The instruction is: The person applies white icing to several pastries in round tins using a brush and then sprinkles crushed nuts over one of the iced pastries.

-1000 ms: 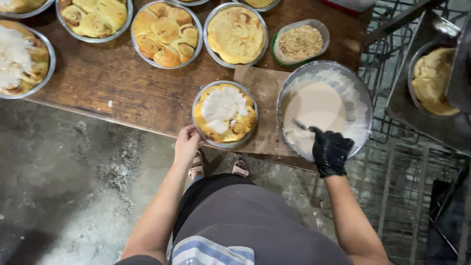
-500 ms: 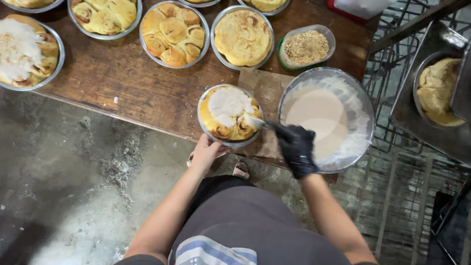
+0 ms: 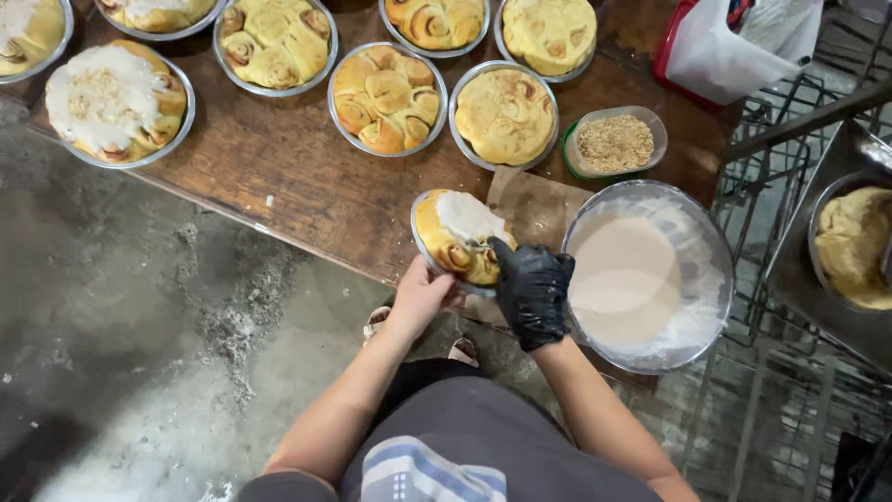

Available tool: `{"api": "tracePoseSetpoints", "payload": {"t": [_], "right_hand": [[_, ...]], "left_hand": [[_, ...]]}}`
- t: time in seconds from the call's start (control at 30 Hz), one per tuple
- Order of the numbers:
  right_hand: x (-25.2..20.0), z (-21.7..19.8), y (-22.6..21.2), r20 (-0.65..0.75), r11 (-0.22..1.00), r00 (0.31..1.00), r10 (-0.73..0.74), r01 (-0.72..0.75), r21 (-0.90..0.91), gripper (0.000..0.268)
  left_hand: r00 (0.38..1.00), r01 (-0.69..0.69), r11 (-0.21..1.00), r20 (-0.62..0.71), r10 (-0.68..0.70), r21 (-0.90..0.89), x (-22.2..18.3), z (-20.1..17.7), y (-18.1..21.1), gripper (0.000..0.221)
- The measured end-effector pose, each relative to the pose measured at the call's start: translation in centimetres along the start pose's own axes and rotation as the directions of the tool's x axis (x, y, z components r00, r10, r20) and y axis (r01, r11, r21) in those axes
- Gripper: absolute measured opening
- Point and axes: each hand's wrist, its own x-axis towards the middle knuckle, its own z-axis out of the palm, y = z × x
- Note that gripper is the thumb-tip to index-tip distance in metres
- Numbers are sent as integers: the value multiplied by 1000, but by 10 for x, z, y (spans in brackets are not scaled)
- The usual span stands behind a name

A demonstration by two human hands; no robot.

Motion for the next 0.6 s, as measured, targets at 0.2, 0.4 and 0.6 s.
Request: {"api": "tracePoseSetpoints", "payload": {"t": [0.2,0.4,0.6], "right_hand": [[-4,-15,6,120,994,992,-49,61,-95,48],[-12,26,38,220,995,970,98,-92,-34,33],[-50,2,12,61,990,998,-30,38,-138,52]], "left_hand": [[998,-24,999,-52,26,39,-7,6,-16,30],[998,39,995,-45,-43,-88,-12,10,-5,30],[998,44,990,-38,-50,-132,-10,3,3,31]]}}
